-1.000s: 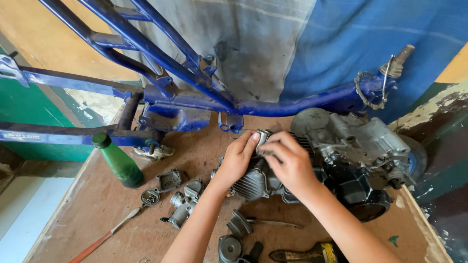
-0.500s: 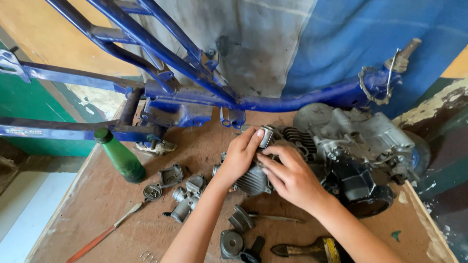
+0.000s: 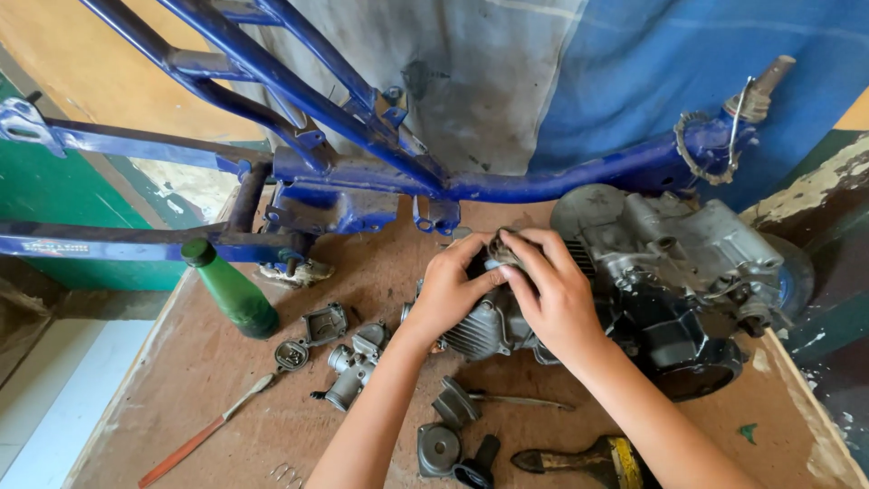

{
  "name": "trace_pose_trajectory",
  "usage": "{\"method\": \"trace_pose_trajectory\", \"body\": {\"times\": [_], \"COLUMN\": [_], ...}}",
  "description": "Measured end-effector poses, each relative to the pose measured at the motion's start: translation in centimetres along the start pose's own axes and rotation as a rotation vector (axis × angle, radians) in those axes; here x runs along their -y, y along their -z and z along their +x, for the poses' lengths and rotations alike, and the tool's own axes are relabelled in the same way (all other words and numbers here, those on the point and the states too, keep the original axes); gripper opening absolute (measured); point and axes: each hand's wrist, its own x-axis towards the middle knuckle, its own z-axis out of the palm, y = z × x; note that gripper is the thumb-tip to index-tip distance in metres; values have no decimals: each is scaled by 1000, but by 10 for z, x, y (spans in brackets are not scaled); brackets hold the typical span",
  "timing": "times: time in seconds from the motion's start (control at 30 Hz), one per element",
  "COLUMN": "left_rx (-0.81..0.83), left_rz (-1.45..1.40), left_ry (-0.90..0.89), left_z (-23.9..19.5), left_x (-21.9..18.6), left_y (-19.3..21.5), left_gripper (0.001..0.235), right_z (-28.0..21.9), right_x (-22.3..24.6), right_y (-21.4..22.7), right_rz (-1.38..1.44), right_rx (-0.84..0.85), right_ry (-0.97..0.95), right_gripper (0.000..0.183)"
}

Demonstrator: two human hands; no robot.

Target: Disassembling and inspecting motorcycle engine components such as the carburetor and piston

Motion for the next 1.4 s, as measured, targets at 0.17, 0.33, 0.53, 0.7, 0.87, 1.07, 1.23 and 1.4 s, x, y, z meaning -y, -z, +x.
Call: {"method": "trace_pose_trajectory", "body": {"times": [0.17, 0.33, 0.53, 0.7, 0.87, 1.07, 1.23, 1.4], "left_rx": [4, 8, 62, 114, 137, 162, 153, -62], "left_rz": [14, 41, -6, -78, -62, -43, -75, -164], "left_ry": [-36, -79, -118, -98, -97, -107, -42, 86], "left_z": [0, 1, 0, -2, 1, 2, -2, -35], "left_x": [6, 8, 1, -2, 5, -2, -6, -18], "left_y": [-2, -2, 4, 5, 6, 9, 10, 24], "left_gripper": [44, 42, 41, 42, 39, 39, 45, 48], "right_z": [-17, -18, -6, -5, -10, -18, -30, -46], "right_x": [-7, -15, -7, -3, 1, -11, 5, 13], "right_y": [5, 9, 20, 31, 33, 25, 53, 75], "right_rz": [-74, -224, 12, 282, 56, 114, 276, 290], "right_rx": [78, 207, 261, 215, 268, 192, 166, 179], "right_ry": [50, 44, -45, -232, 34, -13, -147, -148], "right_gripper": [40, 52, 47, 41, 44, 37, 29, 33]}}
